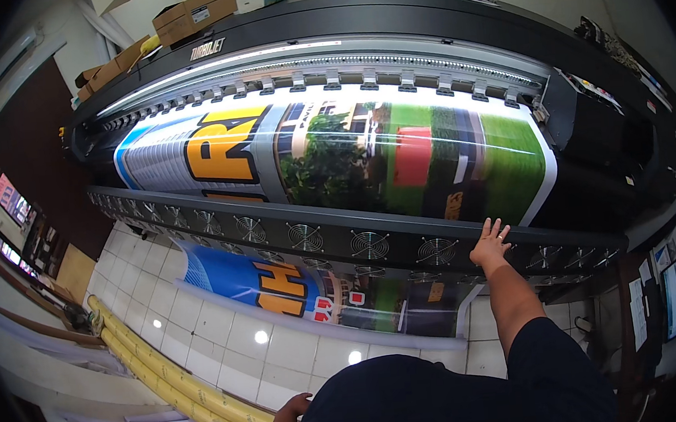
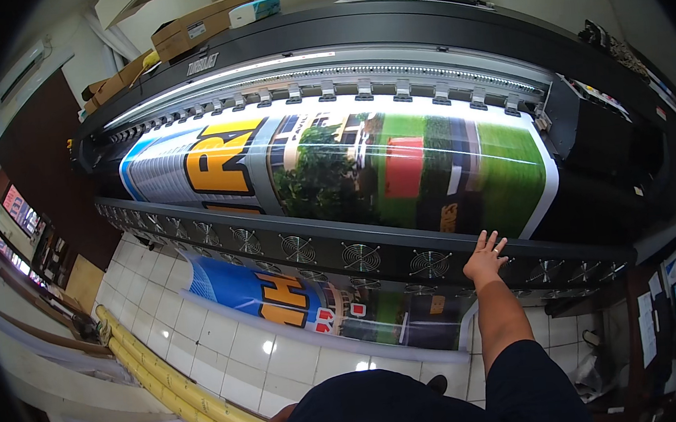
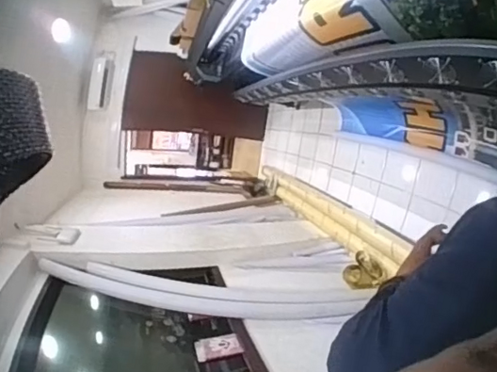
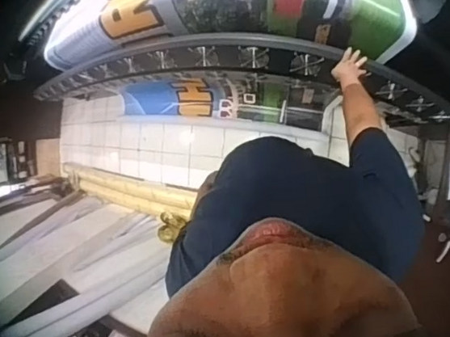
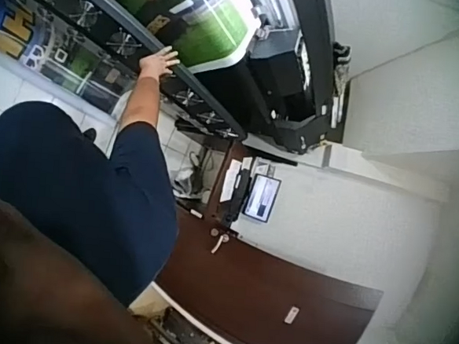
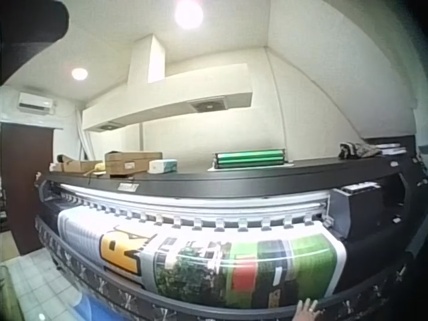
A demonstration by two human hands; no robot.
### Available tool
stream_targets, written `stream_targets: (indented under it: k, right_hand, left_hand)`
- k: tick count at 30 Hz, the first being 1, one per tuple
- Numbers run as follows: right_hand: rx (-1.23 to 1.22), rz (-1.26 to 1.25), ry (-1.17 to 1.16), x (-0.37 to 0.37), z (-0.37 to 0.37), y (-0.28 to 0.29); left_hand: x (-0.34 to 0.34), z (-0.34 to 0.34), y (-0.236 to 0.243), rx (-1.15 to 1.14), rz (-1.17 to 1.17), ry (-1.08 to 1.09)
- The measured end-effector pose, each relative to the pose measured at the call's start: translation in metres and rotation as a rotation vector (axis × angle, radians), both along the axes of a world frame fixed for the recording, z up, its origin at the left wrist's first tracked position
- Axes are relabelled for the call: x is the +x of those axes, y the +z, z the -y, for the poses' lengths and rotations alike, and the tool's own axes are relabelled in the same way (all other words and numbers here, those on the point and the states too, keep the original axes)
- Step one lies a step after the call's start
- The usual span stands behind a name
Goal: The recorder is operating a large format inkjet printer, checking the print quality and alignment of a large banner as it outputs.
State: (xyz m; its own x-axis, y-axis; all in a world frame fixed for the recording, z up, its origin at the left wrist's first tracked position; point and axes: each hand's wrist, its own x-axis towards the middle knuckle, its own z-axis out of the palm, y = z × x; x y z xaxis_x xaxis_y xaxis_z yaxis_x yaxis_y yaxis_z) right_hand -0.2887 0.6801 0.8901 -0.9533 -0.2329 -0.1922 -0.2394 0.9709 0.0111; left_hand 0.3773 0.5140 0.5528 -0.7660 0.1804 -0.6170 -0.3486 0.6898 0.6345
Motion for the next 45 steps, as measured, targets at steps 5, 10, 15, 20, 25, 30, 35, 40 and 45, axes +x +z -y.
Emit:
stream_targets:
  k: [5, 10, 15, 20, 25, 30, 35, 40, 45]
  right_hand:
    - [0.02, 0.01, -0.027, 0.008, -0.004, 0.014]
    - [0.016, 0.026, -0.017, 0.008, 0.001, 0.014]
    - [0.023, 0.033, -0.017, 0.006, 0.001, 0.012]
    - [0.013, 0.019, -0.011, 0.006, 0.005, 0.01]
    - [0.01, 0.006, -0.029, 0.005, 0.002, 0.005]
    - [0.036, 0.035, -0.031, 0.011, 0.003, 0.016]
    - [0.018, 0.016, -0.034, 0.005, 0.005, 0.009]
    - [0.028, 0.016, -0.048, 0.006, 0.001, 0.012]
    - [0.01, 0.003, -0.033, 0.004, 0.003, 0.009]
  left_hand:
    - [-0.013, 0.004, 0.033, 0.226, 0.208, 0.529]
    - [-0.007, -0.001, 0.032, 0.046, 0.238, 0.69]
    - [-0.017, -0.002, 0.035, 0.084, 0.279, 0.786]
    - [-0.01, 0.001, 0.011, 0.038, 0.258, 0.69]
    - [-0.017, -0.001, 0.024, 0.018, 0.222, 0.665]
    - [-0.026, 0.0, 0.049, -0.004, 0.256, 0.66]
    - [-0.01, 0.0, 0.011, -0.011, 0.22, 0.633]
    - [-0.013, 0.002, -0.003, -0.014, 0.213, 0.544]
    - [-0.002, -0.002, -0.012, -0.063, 0.157, 0.407]
